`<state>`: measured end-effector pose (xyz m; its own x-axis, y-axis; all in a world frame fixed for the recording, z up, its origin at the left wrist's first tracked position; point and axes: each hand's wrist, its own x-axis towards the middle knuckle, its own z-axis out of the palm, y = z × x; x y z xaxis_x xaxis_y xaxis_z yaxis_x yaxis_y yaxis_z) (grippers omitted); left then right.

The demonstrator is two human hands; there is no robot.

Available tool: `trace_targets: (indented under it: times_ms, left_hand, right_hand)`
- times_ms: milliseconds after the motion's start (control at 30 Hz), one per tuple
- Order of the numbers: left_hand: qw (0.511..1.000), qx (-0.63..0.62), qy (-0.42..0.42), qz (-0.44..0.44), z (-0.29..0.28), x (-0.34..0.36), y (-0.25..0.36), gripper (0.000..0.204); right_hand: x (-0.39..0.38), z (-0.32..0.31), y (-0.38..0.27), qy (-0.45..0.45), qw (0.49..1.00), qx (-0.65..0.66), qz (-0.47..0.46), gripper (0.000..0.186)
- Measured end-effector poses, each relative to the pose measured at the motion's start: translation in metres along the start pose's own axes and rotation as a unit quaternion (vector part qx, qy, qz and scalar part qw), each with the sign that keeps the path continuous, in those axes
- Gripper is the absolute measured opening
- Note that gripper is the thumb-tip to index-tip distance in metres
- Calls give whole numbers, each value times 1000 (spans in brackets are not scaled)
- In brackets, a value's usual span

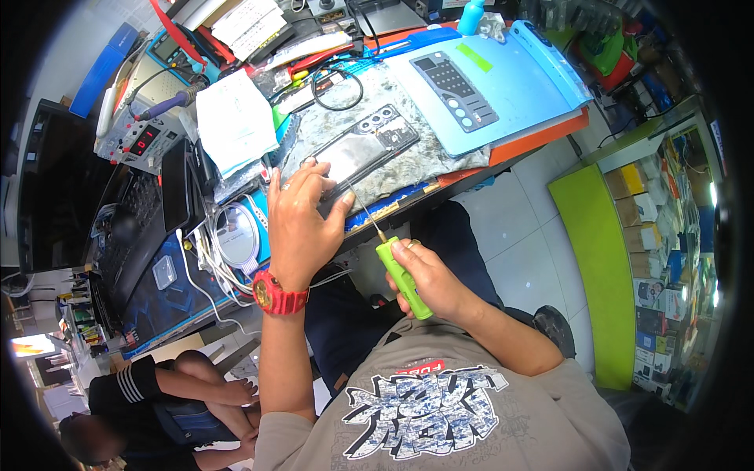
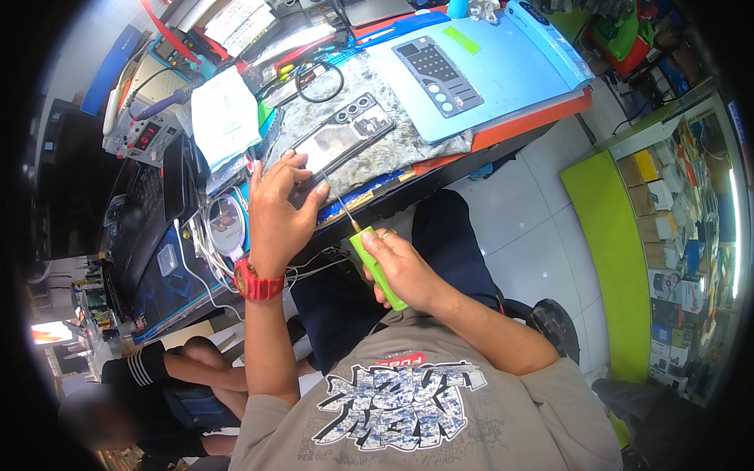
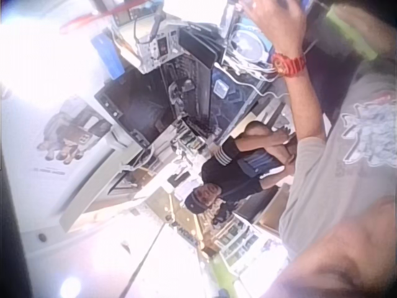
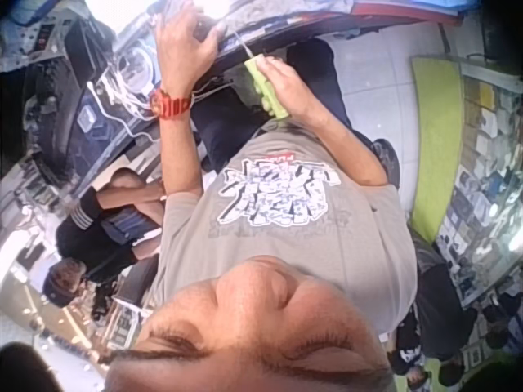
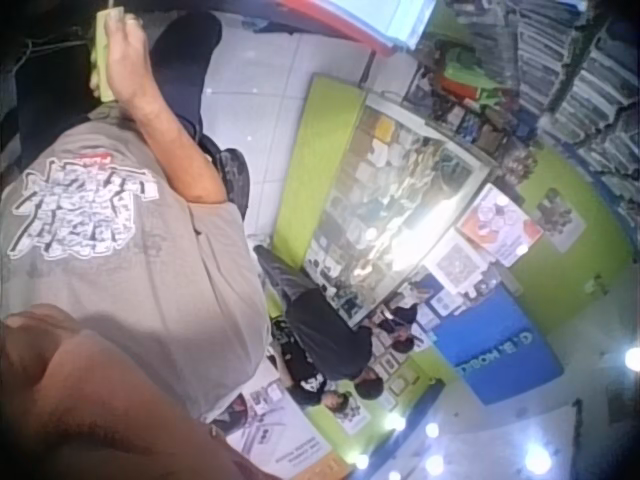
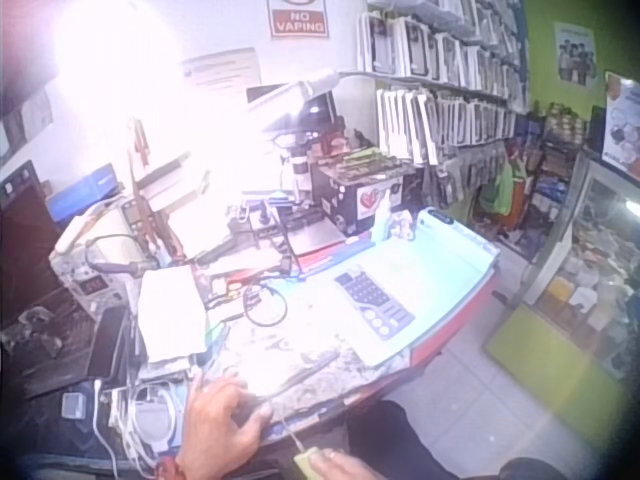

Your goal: The person pries the back cover off a mobile phone using a small green tool, removes the internal components, and uses a screwdriver to unscrew several small screws from the device frame.

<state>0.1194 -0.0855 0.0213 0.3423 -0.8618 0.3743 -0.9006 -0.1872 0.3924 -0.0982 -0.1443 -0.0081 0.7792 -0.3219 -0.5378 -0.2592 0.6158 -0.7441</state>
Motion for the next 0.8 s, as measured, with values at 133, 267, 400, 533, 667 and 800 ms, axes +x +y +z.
trace_targets:
  times_ms: [133,267,400,533,667,800]
  left_hand:
    - [1000,1,6,0,0,2,0,24]
    - [1000,-2,6,-13,1,4,2,25]
    - [1000,4,12,-14,3,5,0,27]
    - [1000,14,15,-9,3,7,-1,28]
    - [1000,22,23,-3,3,7,-1,28]
    - [999,27,22,-2,3,7,-2,29]
  right_hand:
    - [0,-3,0,-6,1000,-1,5,40]
    - [1,-4,2,-5,1000,-2,1,40]
    - [1,-4,1,-2,1000,1,2,40]
    - [1,-5,1,2,1000,0,1,41]
    - [1,-6,0,3,1000,0,0,41]
    - [1,-5,-2,9,1000,7,-2,42]
